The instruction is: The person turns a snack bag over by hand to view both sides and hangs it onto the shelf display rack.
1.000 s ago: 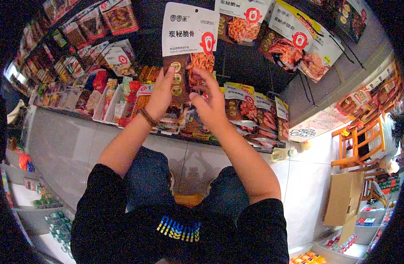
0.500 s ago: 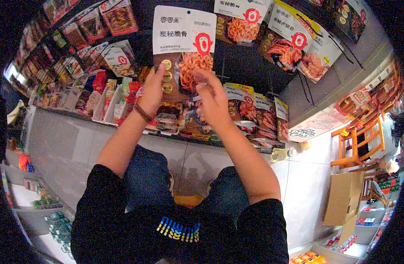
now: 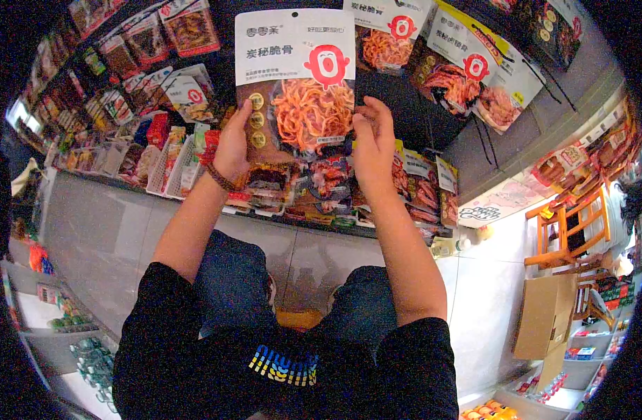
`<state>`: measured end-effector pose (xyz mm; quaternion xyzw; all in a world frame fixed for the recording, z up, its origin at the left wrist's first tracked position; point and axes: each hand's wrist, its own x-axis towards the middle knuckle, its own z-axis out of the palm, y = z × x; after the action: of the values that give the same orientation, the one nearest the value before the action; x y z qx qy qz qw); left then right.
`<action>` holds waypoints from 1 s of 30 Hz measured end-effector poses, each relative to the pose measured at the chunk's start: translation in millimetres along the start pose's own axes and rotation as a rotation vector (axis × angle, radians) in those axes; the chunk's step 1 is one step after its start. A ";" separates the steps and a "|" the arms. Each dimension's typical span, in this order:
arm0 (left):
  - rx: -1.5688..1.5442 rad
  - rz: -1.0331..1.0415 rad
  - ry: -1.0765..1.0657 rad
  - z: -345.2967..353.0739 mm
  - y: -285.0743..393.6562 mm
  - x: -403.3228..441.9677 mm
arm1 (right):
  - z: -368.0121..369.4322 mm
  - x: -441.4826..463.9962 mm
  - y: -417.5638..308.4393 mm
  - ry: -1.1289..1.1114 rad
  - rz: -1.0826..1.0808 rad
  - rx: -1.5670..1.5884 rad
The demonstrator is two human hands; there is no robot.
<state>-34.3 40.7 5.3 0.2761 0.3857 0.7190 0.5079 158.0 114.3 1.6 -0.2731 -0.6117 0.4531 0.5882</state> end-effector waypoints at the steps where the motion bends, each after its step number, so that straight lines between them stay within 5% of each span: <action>1: -0.041 -0.025 -0.026 0.0 0.0 -0.1 | 1.1 0.3 0.6 0.000 -0.001 0.000; 15: -0.063 -0.083 -0.171 6.0 -17.3 4.1 | 2.7 -1.6 -7.7 0.002 0.125 0.128; 30: 0.062 0.003 -0.183 27.5 -16.0 -4.1 | -8.6 -2.1 -2.1 0.069 0.013 0.026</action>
<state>-2.9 47.4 7.0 0.3570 0.3593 0.6792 0.5311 167.1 113.6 1.5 -0.2850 -0.5833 0.4549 0.6096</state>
